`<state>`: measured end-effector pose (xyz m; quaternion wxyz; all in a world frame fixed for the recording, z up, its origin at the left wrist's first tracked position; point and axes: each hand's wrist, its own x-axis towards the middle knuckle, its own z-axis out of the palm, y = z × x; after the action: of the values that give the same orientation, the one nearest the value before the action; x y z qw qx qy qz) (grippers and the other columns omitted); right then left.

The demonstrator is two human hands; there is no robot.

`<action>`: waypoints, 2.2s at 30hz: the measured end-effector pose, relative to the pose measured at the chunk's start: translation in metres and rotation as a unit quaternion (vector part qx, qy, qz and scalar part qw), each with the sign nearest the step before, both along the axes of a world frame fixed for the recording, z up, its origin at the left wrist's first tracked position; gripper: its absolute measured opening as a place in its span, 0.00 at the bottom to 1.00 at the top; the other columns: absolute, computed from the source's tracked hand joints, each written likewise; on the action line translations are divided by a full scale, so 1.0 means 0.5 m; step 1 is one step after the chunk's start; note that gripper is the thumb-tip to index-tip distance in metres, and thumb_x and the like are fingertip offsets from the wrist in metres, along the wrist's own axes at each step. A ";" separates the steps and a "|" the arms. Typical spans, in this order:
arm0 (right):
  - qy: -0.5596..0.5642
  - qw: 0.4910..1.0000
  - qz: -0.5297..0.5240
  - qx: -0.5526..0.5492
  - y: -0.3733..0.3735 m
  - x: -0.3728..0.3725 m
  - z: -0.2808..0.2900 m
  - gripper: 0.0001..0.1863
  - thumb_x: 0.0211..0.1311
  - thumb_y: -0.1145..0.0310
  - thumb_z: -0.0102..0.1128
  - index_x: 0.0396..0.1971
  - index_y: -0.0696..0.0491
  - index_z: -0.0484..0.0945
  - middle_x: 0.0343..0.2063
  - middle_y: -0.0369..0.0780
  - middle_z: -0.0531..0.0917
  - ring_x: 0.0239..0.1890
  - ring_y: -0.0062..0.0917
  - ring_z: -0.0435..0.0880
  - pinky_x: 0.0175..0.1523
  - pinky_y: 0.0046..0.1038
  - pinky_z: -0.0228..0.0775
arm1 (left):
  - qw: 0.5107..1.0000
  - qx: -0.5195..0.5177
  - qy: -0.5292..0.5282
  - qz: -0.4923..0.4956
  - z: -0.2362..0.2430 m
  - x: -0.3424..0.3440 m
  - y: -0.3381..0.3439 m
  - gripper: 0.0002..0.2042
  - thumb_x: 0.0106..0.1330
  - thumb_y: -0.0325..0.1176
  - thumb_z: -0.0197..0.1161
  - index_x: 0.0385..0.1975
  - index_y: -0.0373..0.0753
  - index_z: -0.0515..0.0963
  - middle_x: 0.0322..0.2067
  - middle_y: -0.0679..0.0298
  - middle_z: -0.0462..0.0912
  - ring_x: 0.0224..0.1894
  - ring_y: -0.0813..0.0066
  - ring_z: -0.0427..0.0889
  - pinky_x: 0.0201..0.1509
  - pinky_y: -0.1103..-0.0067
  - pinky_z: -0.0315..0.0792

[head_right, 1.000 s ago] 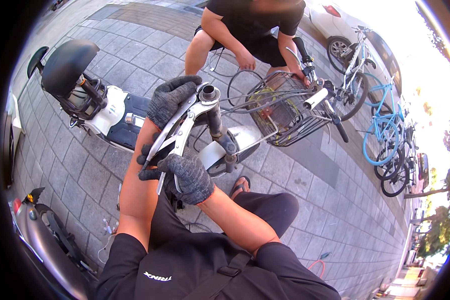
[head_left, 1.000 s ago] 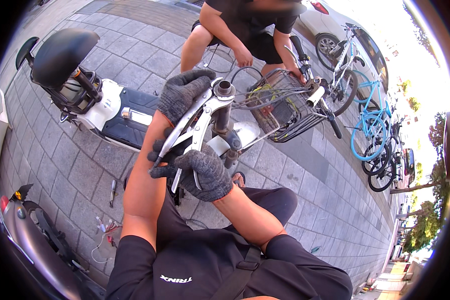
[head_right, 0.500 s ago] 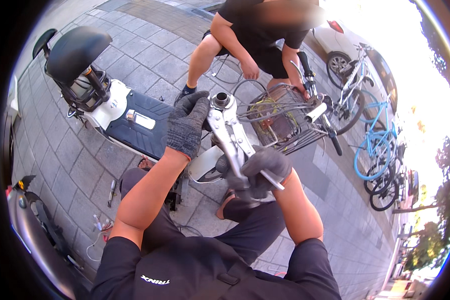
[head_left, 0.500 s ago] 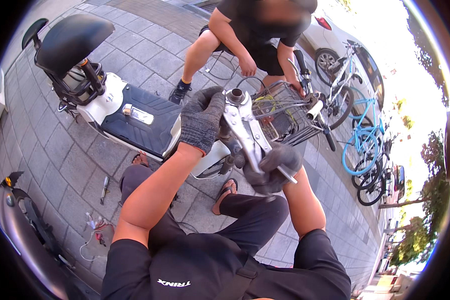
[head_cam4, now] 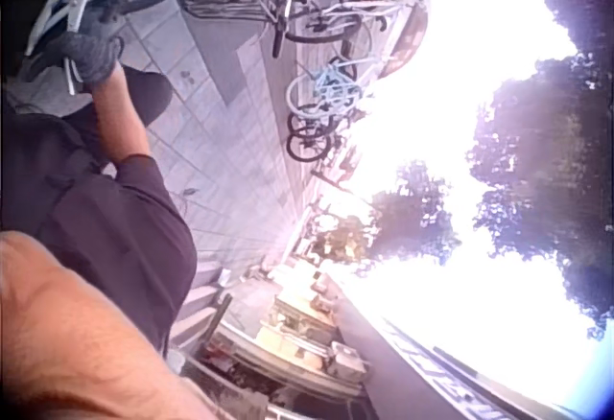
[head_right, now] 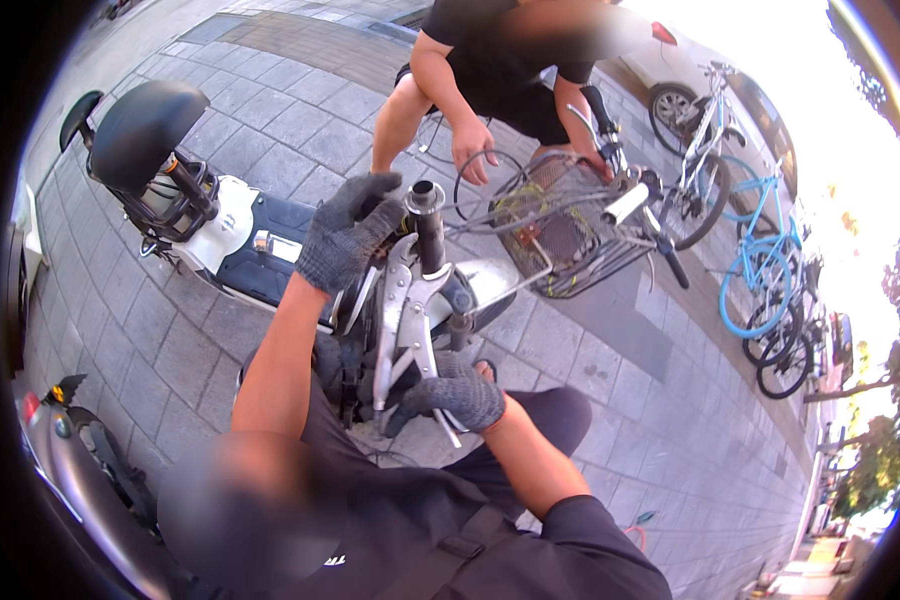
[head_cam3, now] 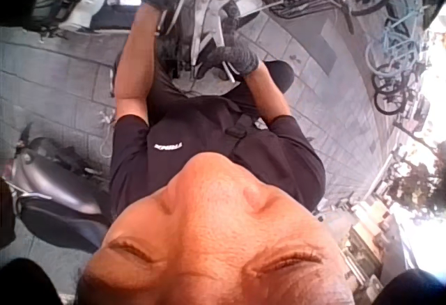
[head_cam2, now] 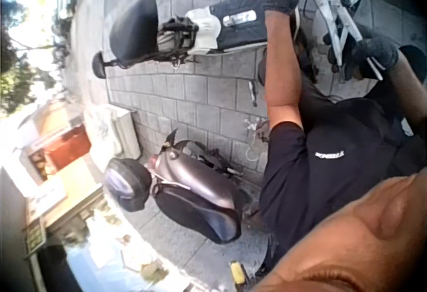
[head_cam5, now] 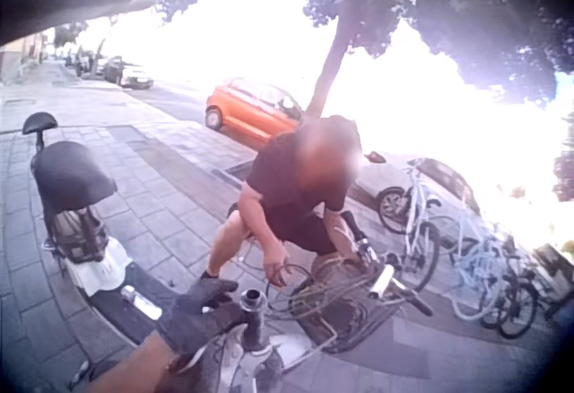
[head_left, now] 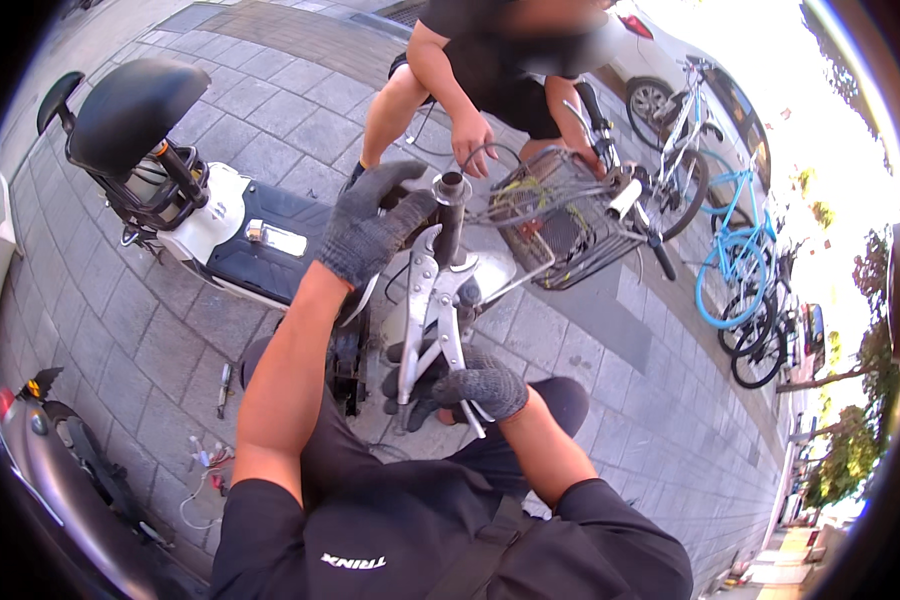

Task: The person uses pliers to remove a metal clamp from the handlebar stem of a white electric scooter. They then use a power drill to remove a bolt from the stem and manually remove a small metal ring from the assembly.

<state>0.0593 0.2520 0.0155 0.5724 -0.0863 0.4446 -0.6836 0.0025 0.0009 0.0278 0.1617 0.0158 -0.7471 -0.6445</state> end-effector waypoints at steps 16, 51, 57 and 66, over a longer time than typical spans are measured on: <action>0.239 0.937 0.036 0.251 0.205 0.099 -0.275 0.11 0.64 0.74 0.61 0.44 0.57 0.87 0.45 0.47 0.87 0.48 0.36 0.87 0.54 0.34 0.80 | 0.996 -0.020 0.080 0.029 -0.038 -0.059 0.080 0.22 0.72 0.44 0.70 0.57 0.34 0.80 0.43 0.61 0.88 0.43 0.77 0.84 0.51 0.76 0.79; 0.664 0.679 -0.085 0.302 0.118 -0.238 -0.261 0.33 0.55 0.47 0.75 0.54 0.54 0.83 0.43 0.51 0.85 0.49 0.47 0.83 0.58 0.44 0.75 | 0.978 0.045 0.083 -0.184 -0.021 -0.092 0.044 0.32 0.75 0.49 0.65 0.68 0.30 0.67 0.62 0.48 0.78 0.60 0.57 0.82 0.60 0.66 0.80; 0.773 0.559 -0.087 0.286 0.068 -0.263 -0.294 0.22 0.54 0.43 0.66 0.41 0.43 0.85 0.37 0.44 0.84 0.42 0.44 0.81 0.48 0.47 0.68 | 0.984 0.058 0.060 -0.160 -0.020 -0.082 0.046 0.39 0.68 0.59 0.68 0.67 0.32 0.69 0.64 0.45 0.76 0.65 0.47 0.78 0.69 0.56 0.72; 0.803 0.529 -0.145 0.231 0.054 -0.265 -0.321 0.13 0.46 0.51 0.65 0.30 0.41 0.82 0.29 0.41 0.81 0.34 0.47 0.77 0.42 0.49 0.66 | 0.992 0.053 0.094 0.058 -0.036 -0.077 0.116 0.19 0.73 0.42 0.68 0.47 0.29 0.79 0.46 0.50 0.86 0.49 0.65 0.85 0.58 0.69 0.76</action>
<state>-0.0734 0.2788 -0.1451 -0.1334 -0.3984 0.8654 -0.2732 -0.0363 0.0588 0.0098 0.2676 0.0073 -0.6912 -0.6712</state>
